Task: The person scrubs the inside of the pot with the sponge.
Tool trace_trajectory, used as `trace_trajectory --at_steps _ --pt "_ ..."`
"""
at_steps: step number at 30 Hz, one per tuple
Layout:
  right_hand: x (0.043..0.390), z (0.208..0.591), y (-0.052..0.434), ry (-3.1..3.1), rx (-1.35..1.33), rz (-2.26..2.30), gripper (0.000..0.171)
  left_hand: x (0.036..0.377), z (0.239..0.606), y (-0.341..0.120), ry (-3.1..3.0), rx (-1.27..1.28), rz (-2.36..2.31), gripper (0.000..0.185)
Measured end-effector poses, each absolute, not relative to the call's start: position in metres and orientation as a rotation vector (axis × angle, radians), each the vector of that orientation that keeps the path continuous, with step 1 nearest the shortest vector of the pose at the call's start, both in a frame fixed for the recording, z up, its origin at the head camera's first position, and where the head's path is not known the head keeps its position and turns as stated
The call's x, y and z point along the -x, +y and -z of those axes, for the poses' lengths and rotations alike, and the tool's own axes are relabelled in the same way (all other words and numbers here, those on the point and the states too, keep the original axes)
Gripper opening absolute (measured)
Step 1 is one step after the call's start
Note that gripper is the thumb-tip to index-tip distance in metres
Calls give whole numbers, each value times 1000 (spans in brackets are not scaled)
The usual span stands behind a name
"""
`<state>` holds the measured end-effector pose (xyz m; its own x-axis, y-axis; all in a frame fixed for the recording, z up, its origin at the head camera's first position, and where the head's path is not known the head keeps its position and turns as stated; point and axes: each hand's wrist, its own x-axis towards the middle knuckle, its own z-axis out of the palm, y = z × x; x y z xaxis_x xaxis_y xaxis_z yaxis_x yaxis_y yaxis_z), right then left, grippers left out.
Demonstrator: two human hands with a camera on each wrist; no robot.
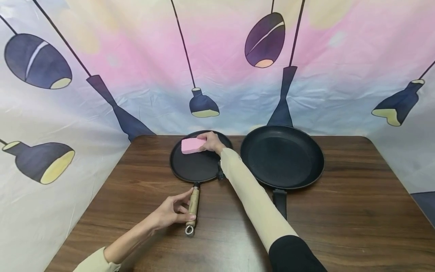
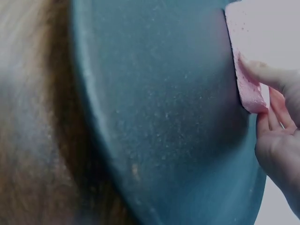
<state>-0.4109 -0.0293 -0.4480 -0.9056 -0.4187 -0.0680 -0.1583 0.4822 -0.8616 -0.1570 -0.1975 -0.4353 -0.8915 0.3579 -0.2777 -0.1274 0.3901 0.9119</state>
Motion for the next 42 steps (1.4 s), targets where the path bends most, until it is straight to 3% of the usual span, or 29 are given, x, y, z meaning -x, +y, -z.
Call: trace_trajectory --at_steps 10,15,20,29,42 --pt "384 447 -36 2439 1011 1049 60 158 435 -196 2210 -202 -1517 93" --pt "379 444 -29 2374 1134 1004 56 159 435 -196 2213 -222 -1526 93" --pt "392 438 -27 2518 1141 909 54 159 434 -197 2208 -237 -1533 92" --pt "408 448 -20 2890 610 900 53 158 435 -197 2218 -216 -1510 93" --pt "376 442 7 2529 1111 876 55 159 438 -196 2196 -259 -1529 93"
